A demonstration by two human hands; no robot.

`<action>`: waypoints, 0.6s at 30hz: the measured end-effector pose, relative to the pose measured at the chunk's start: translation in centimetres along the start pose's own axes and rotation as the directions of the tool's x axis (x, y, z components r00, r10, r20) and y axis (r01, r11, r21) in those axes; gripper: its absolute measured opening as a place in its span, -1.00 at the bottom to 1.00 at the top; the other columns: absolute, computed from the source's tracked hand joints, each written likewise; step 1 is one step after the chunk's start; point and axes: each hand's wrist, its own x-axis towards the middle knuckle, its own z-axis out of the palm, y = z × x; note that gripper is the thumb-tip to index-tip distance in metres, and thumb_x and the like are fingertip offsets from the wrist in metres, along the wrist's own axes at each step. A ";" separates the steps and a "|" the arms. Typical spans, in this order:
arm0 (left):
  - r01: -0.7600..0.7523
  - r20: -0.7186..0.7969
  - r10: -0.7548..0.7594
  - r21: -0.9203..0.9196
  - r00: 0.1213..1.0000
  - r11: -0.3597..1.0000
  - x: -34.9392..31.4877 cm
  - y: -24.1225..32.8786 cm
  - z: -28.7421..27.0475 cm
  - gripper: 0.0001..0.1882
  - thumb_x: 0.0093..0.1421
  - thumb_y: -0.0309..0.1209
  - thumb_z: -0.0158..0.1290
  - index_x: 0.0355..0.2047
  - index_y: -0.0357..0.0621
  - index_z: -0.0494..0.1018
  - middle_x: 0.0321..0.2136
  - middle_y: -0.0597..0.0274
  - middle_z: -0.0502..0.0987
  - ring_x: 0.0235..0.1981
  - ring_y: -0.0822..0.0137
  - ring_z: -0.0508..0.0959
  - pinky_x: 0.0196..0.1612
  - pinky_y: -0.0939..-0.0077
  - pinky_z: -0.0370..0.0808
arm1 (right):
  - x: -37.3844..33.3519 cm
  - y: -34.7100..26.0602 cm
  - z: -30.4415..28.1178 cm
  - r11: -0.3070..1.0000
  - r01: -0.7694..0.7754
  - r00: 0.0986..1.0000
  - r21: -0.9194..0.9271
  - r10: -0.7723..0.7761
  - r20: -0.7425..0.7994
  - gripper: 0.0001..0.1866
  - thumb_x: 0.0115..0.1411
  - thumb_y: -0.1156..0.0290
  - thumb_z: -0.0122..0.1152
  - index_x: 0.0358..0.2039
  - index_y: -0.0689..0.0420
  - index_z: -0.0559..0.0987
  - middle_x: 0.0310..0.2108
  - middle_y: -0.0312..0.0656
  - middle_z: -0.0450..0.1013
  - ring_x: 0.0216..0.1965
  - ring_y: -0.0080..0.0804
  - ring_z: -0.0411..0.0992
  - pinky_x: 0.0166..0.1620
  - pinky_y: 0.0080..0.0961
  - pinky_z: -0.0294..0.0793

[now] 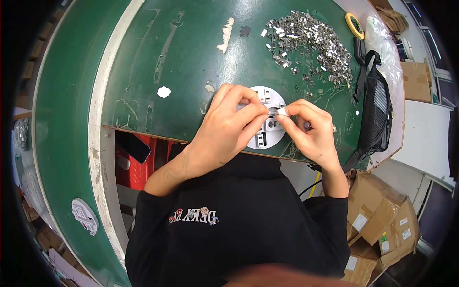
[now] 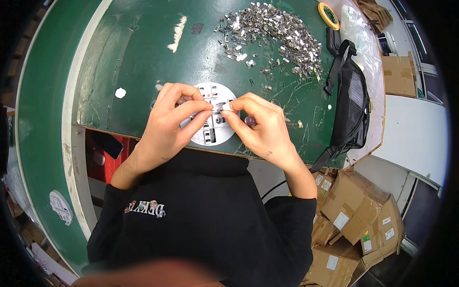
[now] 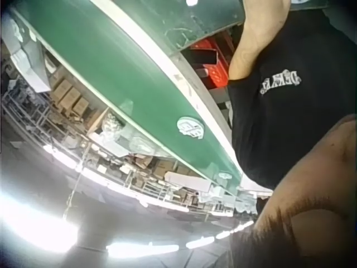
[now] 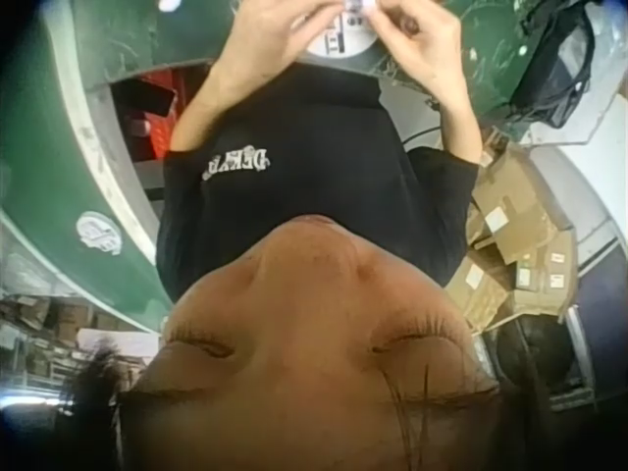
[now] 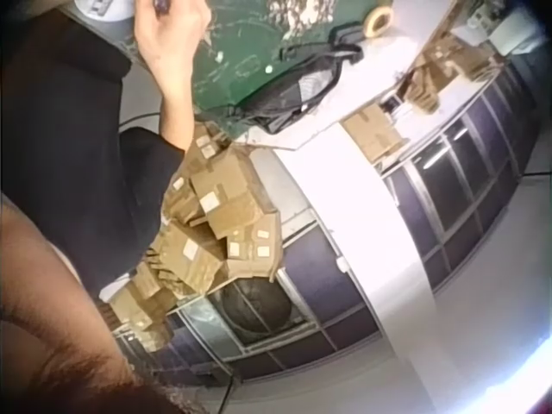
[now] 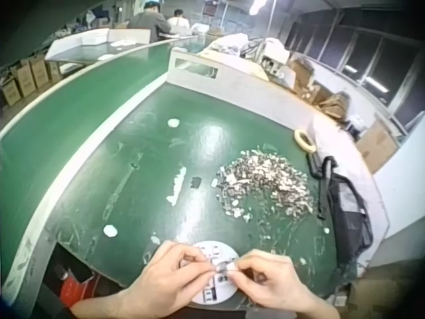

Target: Assembling small white components onto circular plates and marking them with a pen.

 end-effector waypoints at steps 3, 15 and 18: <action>0.014 -0.029 -0.016 -0.040 0.999 0.999 -0.3 0.1 -0.1 -0.78 0.02 -0.64 0.25 -0.29 -0.18 0.62 -0.27 0.28 0.49 -0.28 0.36 0.39 -0.23 0.59 0.40 | 0.1 -0.6 0.1 1.000 -0.010 1.000 0.006 0.010 0.010 -0.93 0.08 0.62 0.32 -0.41 0.27 0.58 -0.46 -0.29 0.49 -0.61 -0.59 0.22 -0.52 -0.66 0.18; -0.011 -0.083 0.006 -0.051 0.997 0.999 -0.8 0.2 0.0 -0.76 -0.01 -0.67 0.26 -0.30 -0.19 0.63 -0.29 0.27 0.52 -0.29 0.36 0.41 -0.25 0.57 0.43 | -0.4 -0.7 0.8 0.998 0.038 0.999 0.048 -0.036 -0.040 -0.91 0.03 0.66 0.35 -0.42 0.26 0.60 -0.49 -0.35 0.46 -0.64 -0.69 0.07 -0.57 -0.69 -0.02; -0.027 -0.084 0.023 -0.052 0.996 0.998 -0.9 0.1 0.1 -0.82 0.01 -0.63 0.23 -0.34 -0.18 0.59 -0.28 0.27 0.49 -0.29 0.32 0.41 -0.19 0.52 0.42 | -0.5 -0.8 0.8 0.999 0.039 0.997 0.038 -0.037 -0.061 -0.91 0.04 0.65 0.35 -0.42 0.26 0.60 -0.49 -0.35 0.46 -0.64 -0.69 0.07 -0.57 -0.70 -0.02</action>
